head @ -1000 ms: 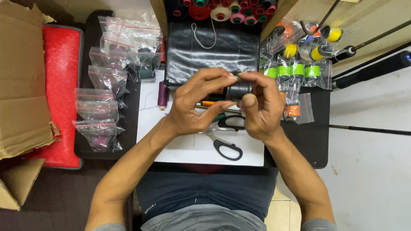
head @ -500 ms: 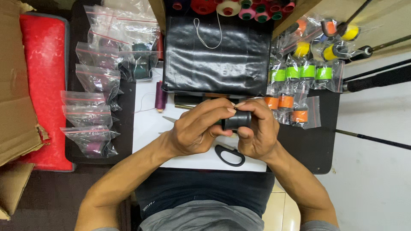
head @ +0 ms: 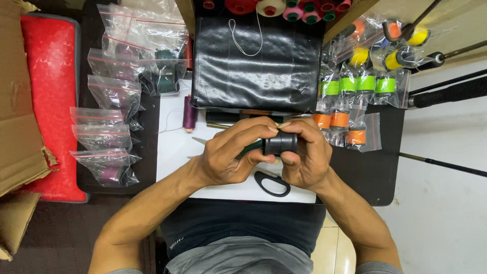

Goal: The person winds thread onto a small spool using a metal rod, then cuts the thread with scissors. They place the spool into a small plastic bag and seal it. The person repeats this process with a second spool of thread.

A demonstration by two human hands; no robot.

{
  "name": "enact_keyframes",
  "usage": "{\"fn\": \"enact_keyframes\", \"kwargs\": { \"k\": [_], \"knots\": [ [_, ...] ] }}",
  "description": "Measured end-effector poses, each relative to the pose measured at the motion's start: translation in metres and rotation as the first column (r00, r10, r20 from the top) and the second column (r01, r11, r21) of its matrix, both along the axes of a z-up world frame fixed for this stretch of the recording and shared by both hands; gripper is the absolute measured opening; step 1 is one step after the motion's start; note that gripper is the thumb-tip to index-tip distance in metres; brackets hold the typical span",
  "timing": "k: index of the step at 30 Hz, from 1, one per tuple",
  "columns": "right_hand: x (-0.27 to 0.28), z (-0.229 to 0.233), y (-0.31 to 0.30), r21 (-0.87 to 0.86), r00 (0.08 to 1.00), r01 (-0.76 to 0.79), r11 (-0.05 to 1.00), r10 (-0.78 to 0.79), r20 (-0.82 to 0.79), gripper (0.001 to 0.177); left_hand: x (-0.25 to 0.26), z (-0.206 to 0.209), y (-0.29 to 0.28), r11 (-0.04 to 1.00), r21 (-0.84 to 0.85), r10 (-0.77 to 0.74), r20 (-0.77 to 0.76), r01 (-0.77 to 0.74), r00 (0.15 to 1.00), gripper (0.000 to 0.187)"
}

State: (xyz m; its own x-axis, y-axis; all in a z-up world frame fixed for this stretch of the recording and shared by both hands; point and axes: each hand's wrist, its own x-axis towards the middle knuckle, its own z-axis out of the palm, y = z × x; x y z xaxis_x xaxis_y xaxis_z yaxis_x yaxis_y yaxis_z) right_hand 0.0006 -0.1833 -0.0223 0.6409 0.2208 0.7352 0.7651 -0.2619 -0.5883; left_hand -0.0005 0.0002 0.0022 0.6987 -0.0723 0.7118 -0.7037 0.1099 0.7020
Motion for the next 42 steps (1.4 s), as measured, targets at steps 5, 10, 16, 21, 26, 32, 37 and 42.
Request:
{"fn": "enact_keyframes", "kwargs": {
  "k": [5,10,16,21,26,32,37,42],
  "knots": [
    [0.001,-0.003,0.000,0.006,1.000,0.002,1.000,-0.002,0.009,0.054,-0.001,-0.002,0.002,1.000,0.002,-0.021,-0.015,0.021,1.000,0.031],
    [0.002,-0.003,-0.004,-0.021,1.000,0.010,1.000,-0.010,0.015,0.055,0.002,0.001,0.002,0.999,-0.016,-0.049,-0.027,0.049,0.998,0.031],
    [0.002,-0.007,-0.004,0.112,0.999,-0.038,0.993,0.041,-0.021,0.077,0.002,-0.001,0.000,0.997,-0.076,0.022,0.008,-0.022,1.000,0.032],
    [0.001,-0.015,-0.005,0.142,0.999,0.006,0.990,0.001,-0.046,0.076,0.010,-0.016,0.013,0.986,-0.030,0.167,0.120,-0.164,0.979,0.037],
    [0.005,-0.013,-0.002,0.087,1.000,0.019,0.996,-0.019,-0.003,0.071,0.016,-0.024,0.013,0.973,-0.015,0.232,0.132,-0.232,0.964,0.035],
    [0.015,-0.012,0.001,0.063,0.995,0.004,0.998,-0.010,0.095,0.063,0.026,-0.015,0.044,0.858,-0.037,0.502,0.273,-0.513,0.821,0.046],
    [0.004,-0.005,0.003,-0.007,0.998,0.054,0.999,-0.054,-0.020,0.053,0.016,0.025,0.052,0.821,-0.228,0.472,-0.242,-0.523,0.848,0.038],
    [0.006,-0.004,0.003,-0.037,0.996,0.089,0.995,-0.089,0.017,0.053,0.003,0.047,0.078,0.944,-0.193,0.133,-0.518,-0.267,0.845,0.040]
  ]
}}
